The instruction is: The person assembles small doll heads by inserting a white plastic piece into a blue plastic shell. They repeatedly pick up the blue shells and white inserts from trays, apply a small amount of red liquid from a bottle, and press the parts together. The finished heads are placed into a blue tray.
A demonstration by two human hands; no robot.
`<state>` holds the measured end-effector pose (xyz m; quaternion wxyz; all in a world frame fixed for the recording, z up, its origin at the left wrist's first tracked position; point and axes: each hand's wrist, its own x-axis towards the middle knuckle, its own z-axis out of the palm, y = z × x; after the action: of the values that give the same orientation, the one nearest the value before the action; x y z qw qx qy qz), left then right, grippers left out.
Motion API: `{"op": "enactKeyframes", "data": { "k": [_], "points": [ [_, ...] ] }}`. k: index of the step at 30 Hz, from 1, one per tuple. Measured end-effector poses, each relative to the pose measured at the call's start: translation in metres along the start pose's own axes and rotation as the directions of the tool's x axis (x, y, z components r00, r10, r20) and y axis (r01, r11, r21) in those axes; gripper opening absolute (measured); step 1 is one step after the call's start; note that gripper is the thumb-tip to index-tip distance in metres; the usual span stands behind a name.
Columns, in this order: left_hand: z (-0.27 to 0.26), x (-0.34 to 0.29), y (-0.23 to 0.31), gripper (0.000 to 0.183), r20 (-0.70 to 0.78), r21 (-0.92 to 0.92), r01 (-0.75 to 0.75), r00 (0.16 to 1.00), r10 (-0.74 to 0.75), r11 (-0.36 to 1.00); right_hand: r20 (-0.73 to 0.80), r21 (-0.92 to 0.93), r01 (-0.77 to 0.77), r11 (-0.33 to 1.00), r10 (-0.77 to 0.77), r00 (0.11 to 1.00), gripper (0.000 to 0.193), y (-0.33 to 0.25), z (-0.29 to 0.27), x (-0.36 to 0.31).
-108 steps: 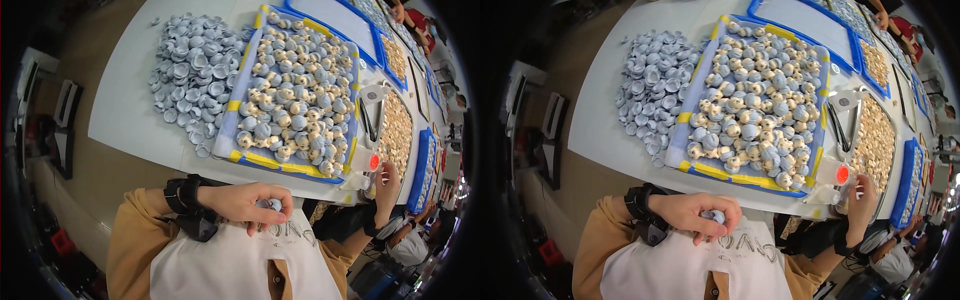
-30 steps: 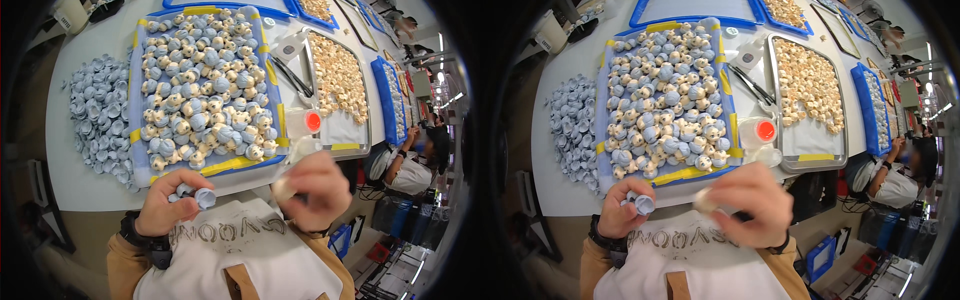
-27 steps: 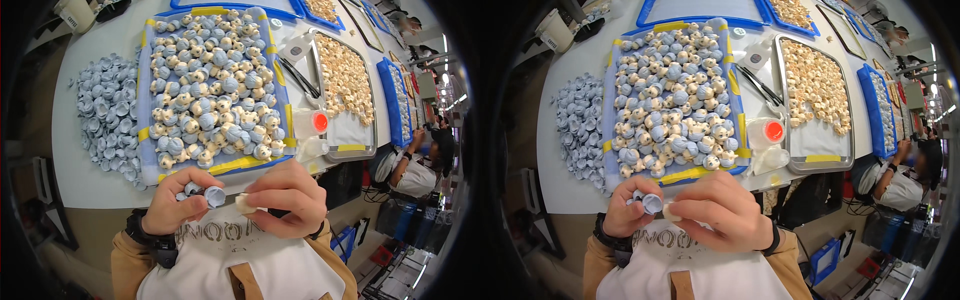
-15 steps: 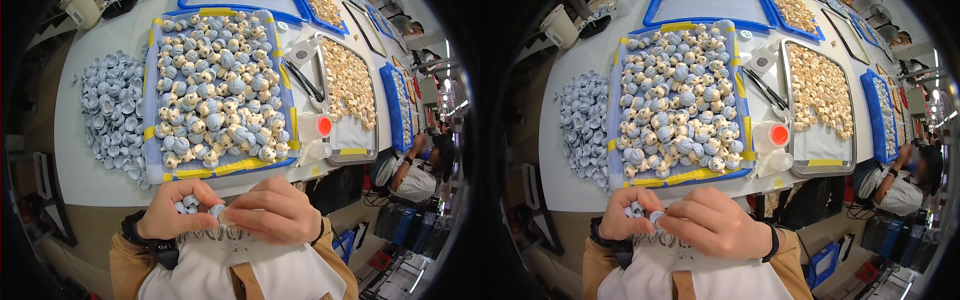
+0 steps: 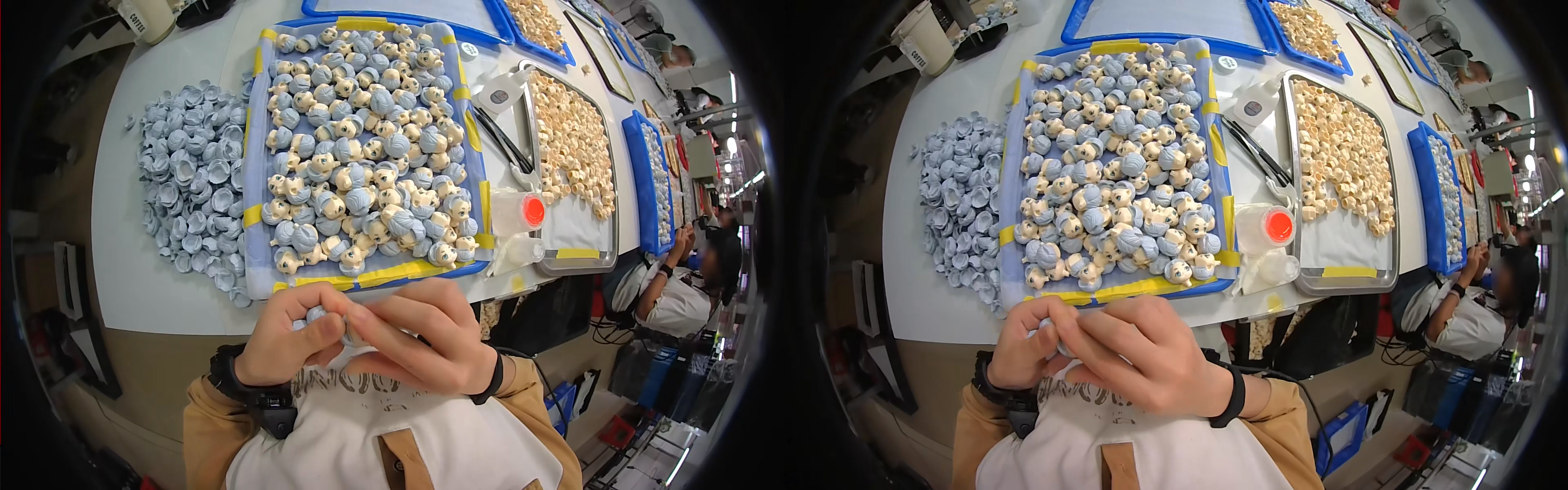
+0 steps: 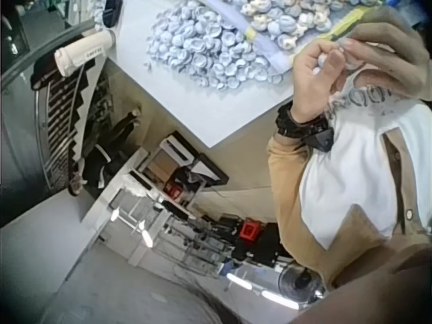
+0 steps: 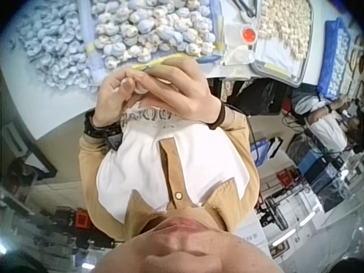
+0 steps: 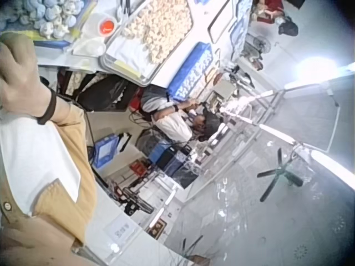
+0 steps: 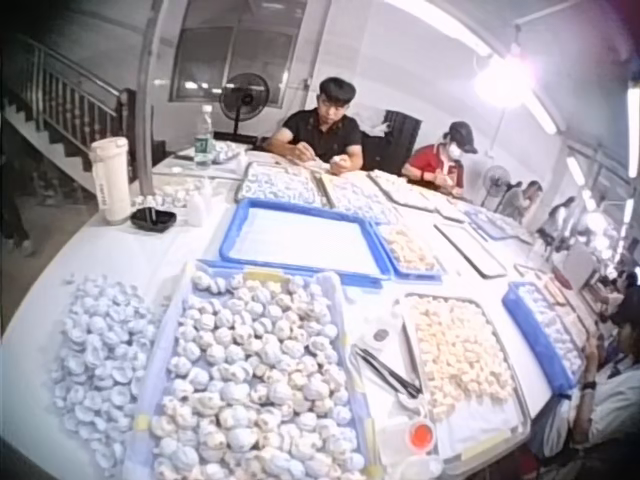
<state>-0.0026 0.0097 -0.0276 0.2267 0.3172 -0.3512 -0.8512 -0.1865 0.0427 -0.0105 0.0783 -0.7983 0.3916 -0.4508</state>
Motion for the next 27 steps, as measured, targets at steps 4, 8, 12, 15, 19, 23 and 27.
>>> {"op": "enactKeyframes", "data": {
  "k": [4,8,12,15,19,23,27],
  "points": [
    [0.002,0.003,0.003,0.046,0.046,0.100,0.041,0.998,-0.045,0.994,0.039,-0.091,-0.025,0.996,0.029,0.999,0.040,0.003,0.001,0.001],
    [-0.005,-0.005,0.006,0.028,0.059,0.023,0.010,0.998,-0.011,1.000,0.068,-0.222,-0.144,0.964,0.163,0.984,0.039,0.018,-0.018,0.003],
    [0.000,-0.008,0.002,0.030,0.062,-0.094,-0.088,0.994,0.094,0.992,0.101,-0.304,-0.208,0.930,0.248,0.964,0.042,0.031,-0.008,-0.011],
    [0.001,-0.008,0.005,0.026,0.130,-0.108,-0.007,0.991,0.021,0.994,0.116,-0.346,-0.285,0.894,0.342,0.932,0.044,0.028,-0.005,-0.012],
    [-0.005,-0.004,0.004,0.031,0.193,-0.005,-0.026,0.981,0.026,1.000,0.128,-0.410,-0.335,0.848,0.417,0.900,0.051,0.021,-0.008,-0.014],
    [-0.007,-0.005,0.001,0.034,0.133,0.014,-0.080,0.988,0.078,0.997,0.071,-0.180,-0.334,0.925,0.350,0.934,0.047,0.014,-0.053,-0.015],
    [-0.001,-0.004,-0.001,0.040,0.085,0.009,-0.091,0.992,0.090,0.996,-0.234,-0.515,-0.566,0.643,0.530,0.815,0.028,0.070,-0.135,-0.027]
  ]
}}
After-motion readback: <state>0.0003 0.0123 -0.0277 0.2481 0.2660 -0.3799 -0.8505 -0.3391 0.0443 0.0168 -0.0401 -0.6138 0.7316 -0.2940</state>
